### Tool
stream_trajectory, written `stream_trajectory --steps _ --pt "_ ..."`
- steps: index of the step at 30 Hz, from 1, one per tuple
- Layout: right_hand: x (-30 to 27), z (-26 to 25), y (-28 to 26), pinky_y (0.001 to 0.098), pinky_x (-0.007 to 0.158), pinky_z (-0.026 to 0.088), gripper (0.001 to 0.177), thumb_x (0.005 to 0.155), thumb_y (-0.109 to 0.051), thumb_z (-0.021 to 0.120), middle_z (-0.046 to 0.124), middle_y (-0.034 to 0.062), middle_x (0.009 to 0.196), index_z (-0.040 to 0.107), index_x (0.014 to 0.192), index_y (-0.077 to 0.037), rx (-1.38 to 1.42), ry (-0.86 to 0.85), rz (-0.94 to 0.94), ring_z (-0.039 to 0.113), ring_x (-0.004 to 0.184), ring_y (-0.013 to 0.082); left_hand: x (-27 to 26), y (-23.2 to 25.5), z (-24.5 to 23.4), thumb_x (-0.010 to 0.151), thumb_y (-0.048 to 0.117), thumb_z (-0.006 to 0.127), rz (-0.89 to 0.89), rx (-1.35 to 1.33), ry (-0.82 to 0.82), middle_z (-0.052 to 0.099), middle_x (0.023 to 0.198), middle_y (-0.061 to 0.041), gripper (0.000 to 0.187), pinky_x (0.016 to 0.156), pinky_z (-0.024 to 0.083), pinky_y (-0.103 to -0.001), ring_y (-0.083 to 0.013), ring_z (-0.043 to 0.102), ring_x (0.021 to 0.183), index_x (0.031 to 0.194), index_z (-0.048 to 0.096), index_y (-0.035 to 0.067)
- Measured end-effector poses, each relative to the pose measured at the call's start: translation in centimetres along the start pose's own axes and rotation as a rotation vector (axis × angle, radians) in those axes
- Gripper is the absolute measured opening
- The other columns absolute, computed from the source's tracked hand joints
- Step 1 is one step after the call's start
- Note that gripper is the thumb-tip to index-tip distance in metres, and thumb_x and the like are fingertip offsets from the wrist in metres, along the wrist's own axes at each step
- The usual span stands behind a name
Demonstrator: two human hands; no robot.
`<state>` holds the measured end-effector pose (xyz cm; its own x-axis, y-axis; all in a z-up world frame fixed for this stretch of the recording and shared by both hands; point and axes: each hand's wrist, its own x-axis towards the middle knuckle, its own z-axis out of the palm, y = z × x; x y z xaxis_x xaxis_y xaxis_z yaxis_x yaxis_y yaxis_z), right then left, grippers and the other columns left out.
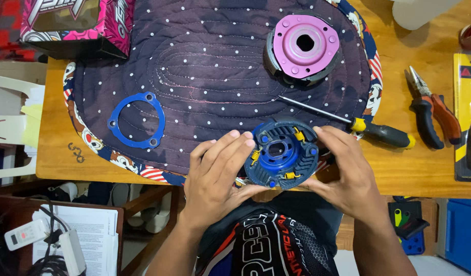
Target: The person opens a box and removes a pink circular part, then uses a screwdriver to loosen screws on a blue circular mechanical part and removes a blue ring. They then use pliers to adjust internal components of the blue part.
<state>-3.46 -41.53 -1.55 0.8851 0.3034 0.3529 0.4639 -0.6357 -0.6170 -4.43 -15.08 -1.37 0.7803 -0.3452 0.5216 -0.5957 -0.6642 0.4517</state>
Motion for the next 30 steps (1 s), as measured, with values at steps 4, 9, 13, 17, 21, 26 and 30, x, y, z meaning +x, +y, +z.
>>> stream_trajectory --steps 4,9,13,17,21,26,30 --pt "0.6 -0.2 -0.1 0.0402 0.098 0.052 0.094 0.057 -0.018 0.093 0.058 0.0182 0.135 0.052 0.141 -0.002 -0.005 -0.061 0.059 0.062 0.117 0.0329 0.9 0.1 -0.5 0.073 0.043 0.090 -0.090 -0.053 -0.080 0.060 0.141 -0.011 0.090 0.110 0.040 -0.045 -0.0287 0.053 0.137 0.143 0.050 0.003" --pt "1.3 -0.3 -0.1 0.0376 0.093 0.051 0.101 0.054 -0.026 0.094 0.060 0.0161 0.131 0.052 0.143 -0.003 0.085 -0.122 0.130 0.062 0.108 0.0286 2.0 0.4 -0.8 0.069 0.043 0.090 -0.199 -0.119 -0.131 0.058 0.139 -0.014 0.095 0.108 0.039 -0.046 -0.0308 0.053 0.134 0.143 0.050 0.001" --pt "1.4 -0.5 -0.4 0.0394 0.097 0.049 0.101 0.055 -0.027 0.093 0.060 0.0163 0.131 0.051 0.144 -0.003 0.064 -0.111 0.073 0.061 0.115 0.0305 2.0 0.5 -0.9 0.070 0.042 0.089 -0.132 -0.050 -0.170 0.058 0.135 -0.013 0.083 0.106 0.039 -0.046 -0.0313 0.052 0.132 0.141 0.058 0.011" --pt "1.5 -0.7 -0.6 0.0367 0.093 0.052 0.098 0.059 -0.025 0.093 0.059 0.0170 0.133 0.051 0.145 -0.005 0.119 -0.125 0.141 0.061 0.114 0.0299 1.9 0.6 -0.4 0.070 0.042 0.088 -0.075 0.026 -0.151 0.057 0.136 -0.014 0.070 0.104 0.040 -0.047 -0.0331 0.051 0.134 0.131 0.063 0.019" --pt "1.1 -1.0 -0.3 0.0408 0.098 0.047 0.095 0.063 -0.027 0.093 0.060 0.0167 0.133 0.050 0.145 -0.005 0.047 -0.099 0.045 0.060 0.121 0.0331 1.8 1.0 -0.1 0.072 0.044 0.087 -0.086 0.023 -0.125 0.058 0.139 -0.015 0.073 0.106 0.040 -0.047 -0.0336 0.052 0.136 0.133 0.062 0.014" --pt "-0.1 -3.1 1.5 0.0348 0.096 0.053 0.063 0.081 -0.023 0.083 0.065 0.0134 0.126 0.061 0.137 -0.004 0.292 -0.116 0.112 0.064 0.113 0.0238 1.9 1.3 -0.1 0.071 0.040 0.087 -0.132 -0.017 -0.121 0.059 0.143 -0.017 0.086 0.109 0.040 -0.046 -0.0334 0.052 0.138 0.140 0.053 0.001" --pt "-2.2 -7.5 4.8 0.0326 0.089 0.056 0.018 0.102 -0.011 0.064 0.072 0.0083 0.104 0.070 0.118 -0.004 0.073 0.285 0.353 0.071 0.098 0.0186 1.9 1.4 -0.2 0.071 0.038 0.087 -0.126 -0.011 -0.131 0.058 0.144 -0.019 0.093 0.109 0.038 -0.046 -0.0348 0.052 0.138 0.145 0.047 -0.001"
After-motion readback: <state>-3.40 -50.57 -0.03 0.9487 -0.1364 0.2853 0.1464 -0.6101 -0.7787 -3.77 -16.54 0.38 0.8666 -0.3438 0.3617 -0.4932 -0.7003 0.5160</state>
